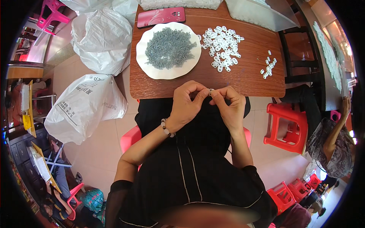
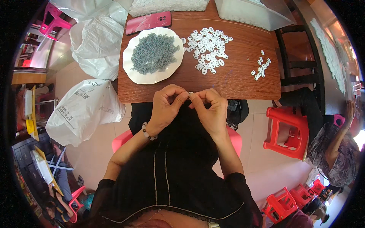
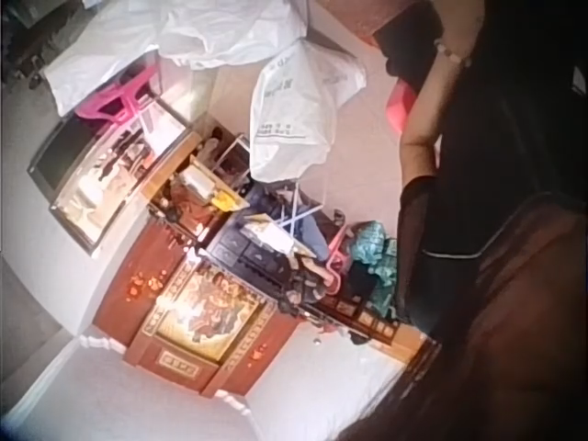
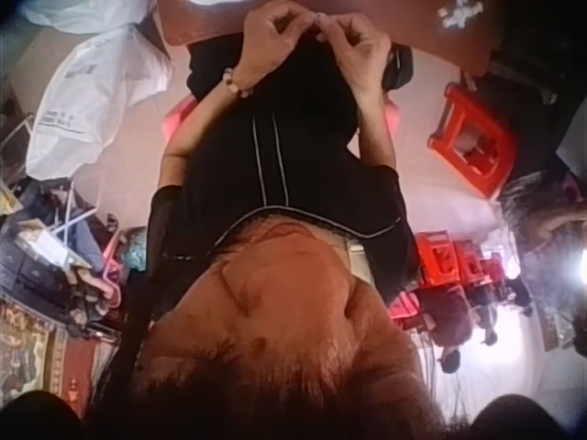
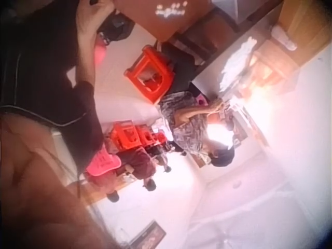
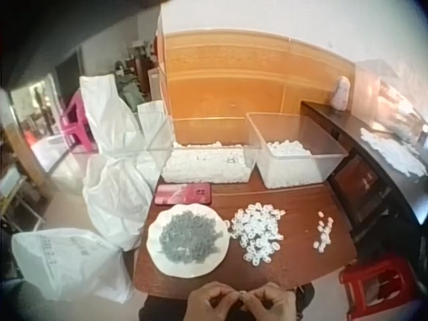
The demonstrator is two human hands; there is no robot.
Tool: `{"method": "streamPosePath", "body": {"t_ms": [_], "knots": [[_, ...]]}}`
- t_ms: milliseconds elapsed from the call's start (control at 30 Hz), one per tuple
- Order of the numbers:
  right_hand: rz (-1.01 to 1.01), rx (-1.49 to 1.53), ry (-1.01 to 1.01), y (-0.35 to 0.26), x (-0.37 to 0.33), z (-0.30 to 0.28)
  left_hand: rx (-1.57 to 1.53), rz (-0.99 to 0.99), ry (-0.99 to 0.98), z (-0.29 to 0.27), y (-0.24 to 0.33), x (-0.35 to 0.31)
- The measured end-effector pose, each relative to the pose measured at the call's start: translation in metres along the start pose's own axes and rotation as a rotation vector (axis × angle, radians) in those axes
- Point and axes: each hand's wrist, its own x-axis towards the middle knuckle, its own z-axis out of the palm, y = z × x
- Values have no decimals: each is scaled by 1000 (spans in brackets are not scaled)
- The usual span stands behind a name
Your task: Assembling small white plastic components with tiny metal pins or beads by hand.
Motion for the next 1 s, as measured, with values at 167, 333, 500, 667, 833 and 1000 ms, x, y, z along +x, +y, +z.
{"method": "streamPosePath", "body": {"t_ms": [167,333,500,667,833,1000], "knots": [[153,206,-30,0,4,-2,-65,-149,-46,1,1,3],[186,275,-48,3,4,-1,-113,-167,-58,1,0,4],[191,309,-26,7,5,0,-200,-188,-75,-3,1,5],[209,313,-26,5,6,-1,-219,-222,-29,-2,2,3],[193,329,-30,8,5,1,-272,-246,-29,-3,0,3],[160,312,-15,9,4,3,-288,-245,-23,-2,-1,3]]}}
